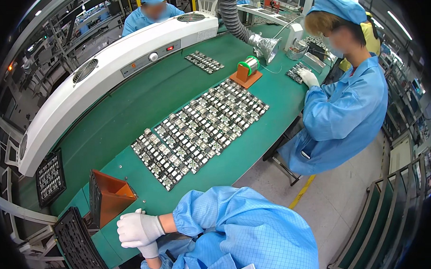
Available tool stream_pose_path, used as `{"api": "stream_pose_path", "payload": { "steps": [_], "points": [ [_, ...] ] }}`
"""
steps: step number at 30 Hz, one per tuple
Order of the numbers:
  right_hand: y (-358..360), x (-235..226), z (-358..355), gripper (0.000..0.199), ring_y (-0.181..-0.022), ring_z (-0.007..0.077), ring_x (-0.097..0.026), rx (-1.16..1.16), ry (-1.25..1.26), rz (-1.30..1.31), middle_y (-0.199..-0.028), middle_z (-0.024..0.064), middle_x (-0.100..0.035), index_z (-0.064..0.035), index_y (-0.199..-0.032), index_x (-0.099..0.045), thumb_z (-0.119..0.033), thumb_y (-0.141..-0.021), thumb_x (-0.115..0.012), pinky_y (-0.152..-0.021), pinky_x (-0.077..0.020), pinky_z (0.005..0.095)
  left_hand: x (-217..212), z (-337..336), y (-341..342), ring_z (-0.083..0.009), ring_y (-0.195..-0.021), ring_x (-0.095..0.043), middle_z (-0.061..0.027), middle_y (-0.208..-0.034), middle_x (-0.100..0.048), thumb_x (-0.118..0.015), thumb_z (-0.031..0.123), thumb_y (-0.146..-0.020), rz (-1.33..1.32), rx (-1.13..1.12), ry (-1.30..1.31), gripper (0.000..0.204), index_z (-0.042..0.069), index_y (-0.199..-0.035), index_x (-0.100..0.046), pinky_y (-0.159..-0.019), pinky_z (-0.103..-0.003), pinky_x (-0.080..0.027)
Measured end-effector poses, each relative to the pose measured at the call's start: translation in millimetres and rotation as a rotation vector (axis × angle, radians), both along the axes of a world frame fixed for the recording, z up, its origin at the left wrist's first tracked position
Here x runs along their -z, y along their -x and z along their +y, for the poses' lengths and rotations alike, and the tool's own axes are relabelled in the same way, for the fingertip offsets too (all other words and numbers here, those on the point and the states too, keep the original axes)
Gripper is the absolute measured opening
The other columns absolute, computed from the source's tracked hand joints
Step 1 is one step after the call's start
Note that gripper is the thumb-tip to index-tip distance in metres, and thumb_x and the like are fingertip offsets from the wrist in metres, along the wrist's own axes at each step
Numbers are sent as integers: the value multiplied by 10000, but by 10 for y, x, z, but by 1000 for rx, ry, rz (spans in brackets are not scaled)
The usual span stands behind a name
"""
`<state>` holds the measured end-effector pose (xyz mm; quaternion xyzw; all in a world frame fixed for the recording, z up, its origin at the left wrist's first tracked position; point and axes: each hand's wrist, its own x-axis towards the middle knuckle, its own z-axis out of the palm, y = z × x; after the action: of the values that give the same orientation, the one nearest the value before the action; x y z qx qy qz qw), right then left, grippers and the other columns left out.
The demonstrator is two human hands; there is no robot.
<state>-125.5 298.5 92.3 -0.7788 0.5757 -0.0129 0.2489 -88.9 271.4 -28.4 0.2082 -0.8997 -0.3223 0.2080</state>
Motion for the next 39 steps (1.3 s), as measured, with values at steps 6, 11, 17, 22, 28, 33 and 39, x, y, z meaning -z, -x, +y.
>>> {"api": "stream_pose_path", "payload": {
  "steps": [6, 11, 17, 22, 28, 33, 39],
  "points": [
    [-58, 245, -41, 622, -1348, 316, -485, 14, -12, 21, -1468, 227, -475, 118, -1443, -393, -350, -1036, -347, -1144, -389, 392, 123, -11, 82, -269, -1288, -511, -132, -1394, -550, -512, 166, -1026, 29, 34, 36, 424, 40, -1430, -479, -1108, -371, -373],
    [-284, 847, -216, 602, -1355, 305, -484, 820, 1569, -40, -1476, 216, -471, 104, -1460, -382, -336, -1052, -328, -1145, -395, 385, 224, -20, 143, -273, -1290, -509, -135, -1395, -549, -514, 167, -1025, 53, 62, 65, 426, 40, -1430, -479, -1110, -374, -372],
    [-361, 1077, -200, 370, -764, 393, -498, 341, 1126, -398, -777, 201, -526, -41, -699, -561, -350, -898, -512, -756, -464, 537, 351, -27, 236, -278, -1292, -507, -137, -1395, -547, -517, 168, -1023, 83, 95, 98, 427, 39, -1429, -480, -1111, -377, -370],
    [-122, 617, -129, 350, -759, 381, -498, 43, 1043, -565, -765, 184, -521, -46, -704, -563, -334, -896, -516, -737, -455, 528, 457, -35, 357, -282, -1293, -505, -139, -1396, -546, -519, 169, -1021, 119, 118, 125, 429, 39, -1428, -481, -1113, -379, -370],
    [-205, 721, -128, 342, -759, 380, -491, 192, 1057, -516, -769, 185, -515, -48, -708, -560, -325, -904, -518, -750, -461, 527, 558, -37, 455, -287, -1295, -503, -142, -1397, -545, -522, 170, -1019, 150, 146, 156, 430, 39, -1427, -482, -1115, -382, -368],
    [-659, 1306, -319, 416, -935, 453, -559, 589, 1054, -322, -952, 277, -582, 14, -852, -618, -368, -929, -471, -915, -482, 568, 646, -37, 508, -291, -1297, -502, -144, -1397, -544, -525, 171, -1017, 168, 176, 182, 432, 38, -1426, -482, -1116, -385, -367],
    [-904, 1682, -392, 568, -1097, 508, -577, 725, 894, -158, -1172, 371, -585, 120, -1049, -618, -405, -942, -429, -1010, -473, 568, 713, -18, 605, -297, -1299, -500, -147, -1398, -543, -528, 172, -1015, 190, 211, 213, 434, 38, -1425, -483, -1118, -388, -366]
  ]
}}
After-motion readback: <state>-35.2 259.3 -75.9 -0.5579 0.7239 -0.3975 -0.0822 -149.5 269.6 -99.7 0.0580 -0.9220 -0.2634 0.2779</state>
